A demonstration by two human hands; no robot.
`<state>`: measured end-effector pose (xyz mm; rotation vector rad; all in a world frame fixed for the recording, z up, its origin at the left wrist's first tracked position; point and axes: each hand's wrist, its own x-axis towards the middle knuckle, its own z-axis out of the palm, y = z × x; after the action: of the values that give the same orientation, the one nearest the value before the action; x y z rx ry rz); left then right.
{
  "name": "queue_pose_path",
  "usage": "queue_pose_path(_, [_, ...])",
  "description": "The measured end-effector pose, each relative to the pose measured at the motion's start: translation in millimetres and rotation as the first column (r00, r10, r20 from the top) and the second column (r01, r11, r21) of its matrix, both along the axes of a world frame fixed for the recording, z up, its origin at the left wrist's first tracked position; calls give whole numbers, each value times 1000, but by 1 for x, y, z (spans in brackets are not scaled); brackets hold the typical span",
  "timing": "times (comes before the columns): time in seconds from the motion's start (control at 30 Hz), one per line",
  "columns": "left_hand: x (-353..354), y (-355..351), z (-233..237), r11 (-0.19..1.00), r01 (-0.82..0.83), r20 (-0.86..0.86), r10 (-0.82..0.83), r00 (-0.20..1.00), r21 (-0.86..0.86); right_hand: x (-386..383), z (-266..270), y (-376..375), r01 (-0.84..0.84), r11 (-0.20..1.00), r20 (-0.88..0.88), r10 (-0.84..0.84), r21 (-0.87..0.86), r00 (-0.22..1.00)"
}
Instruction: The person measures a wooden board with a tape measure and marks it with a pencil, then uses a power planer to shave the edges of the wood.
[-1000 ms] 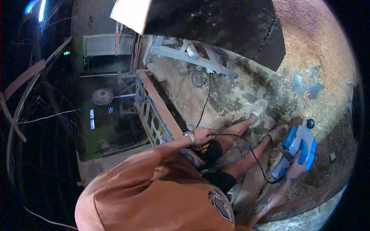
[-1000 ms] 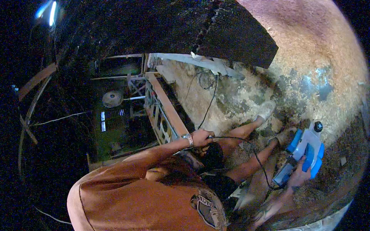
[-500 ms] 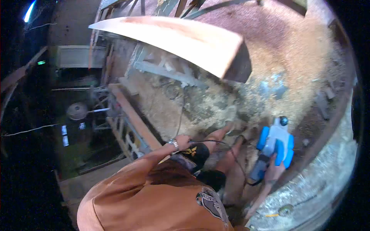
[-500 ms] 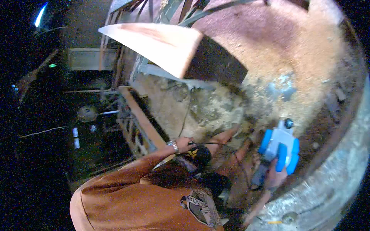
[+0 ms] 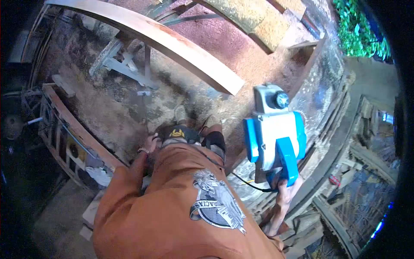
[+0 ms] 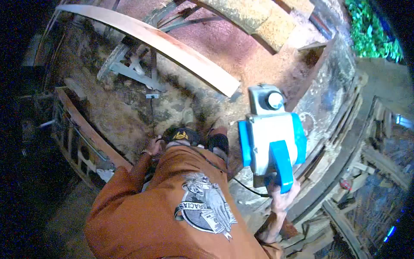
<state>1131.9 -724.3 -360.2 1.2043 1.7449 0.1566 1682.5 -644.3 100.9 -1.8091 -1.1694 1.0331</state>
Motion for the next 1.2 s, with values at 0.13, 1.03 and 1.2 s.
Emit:
queue_pose_path(0.13, [21,-47,-3,981,-192,72,194,978,-29,5,17,82,-234,951,26,244,-204,969])
queue_pose_path(1.03, [275,-119,63,643,-747,-70,748,660,-168,38,-44,164,-702,711,-132,693,-40,709])
queue_pose_path(1.2, [271,-118,19,658,-750,30,753,658,-68,24,-33,169,-703,710,-141,693,-33,707])
